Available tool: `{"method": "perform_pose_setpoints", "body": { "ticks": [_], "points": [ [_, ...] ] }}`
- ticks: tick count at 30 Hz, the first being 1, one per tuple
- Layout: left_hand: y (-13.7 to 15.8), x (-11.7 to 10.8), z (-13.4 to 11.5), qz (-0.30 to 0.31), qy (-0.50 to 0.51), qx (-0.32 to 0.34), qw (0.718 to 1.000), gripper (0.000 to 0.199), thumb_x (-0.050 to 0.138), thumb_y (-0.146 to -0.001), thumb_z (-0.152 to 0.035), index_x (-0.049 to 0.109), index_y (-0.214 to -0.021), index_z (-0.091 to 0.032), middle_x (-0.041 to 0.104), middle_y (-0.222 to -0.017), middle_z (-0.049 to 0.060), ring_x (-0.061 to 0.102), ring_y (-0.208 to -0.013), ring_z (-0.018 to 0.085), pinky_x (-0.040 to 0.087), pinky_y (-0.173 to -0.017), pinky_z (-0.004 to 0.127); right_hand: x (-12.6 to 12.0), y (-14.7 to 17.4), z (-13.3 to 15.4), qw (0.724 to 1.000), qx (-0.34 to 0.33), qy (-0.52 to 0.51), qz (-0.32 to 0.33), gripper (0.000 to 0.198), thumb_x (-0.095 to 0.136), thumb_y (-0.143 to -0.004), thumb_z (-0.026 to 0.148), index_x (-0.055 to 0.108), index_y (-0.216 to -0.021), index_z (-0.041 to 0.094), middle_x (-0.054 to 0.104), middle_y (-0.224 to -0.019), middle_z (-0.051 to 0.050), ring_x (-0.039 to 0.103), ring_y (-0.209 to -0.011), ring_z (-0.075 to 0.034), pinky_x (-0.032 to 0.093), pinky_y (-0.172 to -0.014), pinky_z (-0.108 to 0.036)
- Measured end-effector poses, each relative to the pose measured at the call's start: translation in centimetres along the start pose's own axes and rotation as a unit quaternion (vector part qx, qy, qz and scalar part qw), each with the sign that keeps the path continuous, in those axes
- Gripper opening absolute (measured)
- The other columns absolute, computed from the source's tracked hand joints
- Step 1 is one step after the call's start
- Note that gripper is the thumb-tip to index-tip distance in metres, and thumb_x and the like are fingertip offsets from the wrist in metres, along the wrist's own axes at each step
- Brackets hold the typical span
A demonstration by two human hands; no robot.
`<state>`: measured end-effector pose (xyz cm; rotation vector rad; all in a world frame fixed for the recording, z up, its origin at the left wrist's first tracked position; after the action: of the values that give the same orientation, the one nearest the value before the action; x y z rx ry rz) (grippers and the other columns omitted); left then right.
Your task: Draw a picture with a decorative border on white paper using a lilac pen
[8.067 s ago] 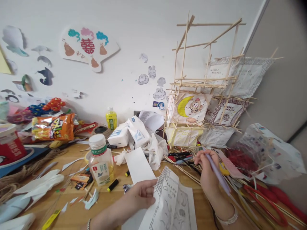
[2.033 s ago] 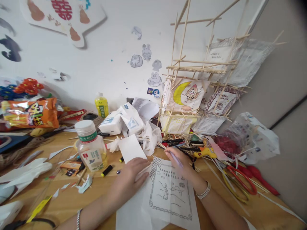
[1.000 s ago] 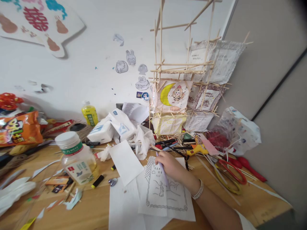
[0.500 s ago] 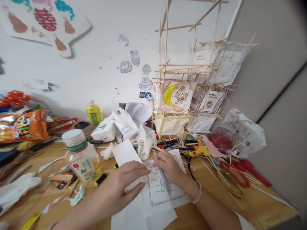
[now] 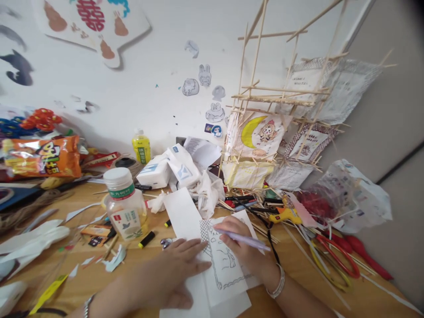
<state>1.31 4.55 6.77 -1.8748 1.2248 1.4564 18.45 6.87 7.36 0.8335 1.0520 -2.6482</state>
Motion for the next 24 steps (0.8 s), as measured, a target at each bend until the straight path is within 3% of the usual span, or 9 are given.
{"method": "perform_pose_setpoints", "body": {
  "ticks": [5,8,13,24],
  "points": [
    [-0.2,0.4,0.1,0.069,0.016,-0.029,0.997,0.073,0.066,-0.082,-0.050,0.034,-0.144,-0.030,0.016,-0.153,0.014,0.014,-0.139,0.037,0.017,-0.109,0.060,1.5,0.5,-0.9,0.992,0.112,-0.051,0.012,0.005,0.059,-0.080,0.021,0.060,-0.076,0.021,0.067,-0.070,-0.002,0.062,-0.065,-0.017,0.048,-0.061,-0.027],
    [-0.1,0.5,0.1,0.081,0.023,-0.032,0.996,0.074,0.064,-0.083,-0.051,0.031,-0.145,-0.030,0.014,-0.153,0.015,0.010,-0.139,0.036,0.014,-0.109,0.061,2.9,1.1,-2.5,0.980,0.161,-0.108,0.037,0.017,0.057,-0.080,0.023,0.050,-0.065,0.022,0.060,-0.056,0.002,0.053,-0.049,-0.013,0.041,-0.049,-0.023],
    [-0.1,0.6,0.0,0.095,0.027,-0.034,0.994,0.074,0.063,-0.084,-0.049,0.028,-0.146,-0.029,0.014,-0.153,0.015,0.007,-0.139,0.035,0.011,-0.109,0.061,4.4,1.3,-3.2,0.982,0.131,-0.100,0.090,0.031,0.051,-0.082,0.023,0.037,-0.055,0.022,0.044,-0.048,0.005,0.044,-0.048,-0.011,0.035,-0.051,-0.024],
    [-0.6,1.8,0.9,0.083,0.033,-0.023,0.996,0.078,0.068,-0.081,-0.046,0.027,-0.146,-0.031,0.010,-0.153,0.015,0.005,-0.140,0.034,0.010,-0.109,0.062,4.7,1.4,-2.6,0.987,0.075,-0.048,0.132,0.030,0.045,-0.082,0.022,0.030,-0.056,0.022,0.038,-0.053,0.005,0.039,-0.051,-0.011,0.028,-0.051,-0.024]
  ]
}}
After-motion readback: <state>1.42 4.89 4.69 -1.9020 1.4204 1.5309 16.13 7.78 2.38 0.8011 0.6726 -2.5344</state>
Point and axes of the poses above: each hand's wrist, its own y-axis away from the middle knuckle, its own x-axis out of the palm, z = x × y, the point moved 5 cm from there along -y, towards the middle knuckle
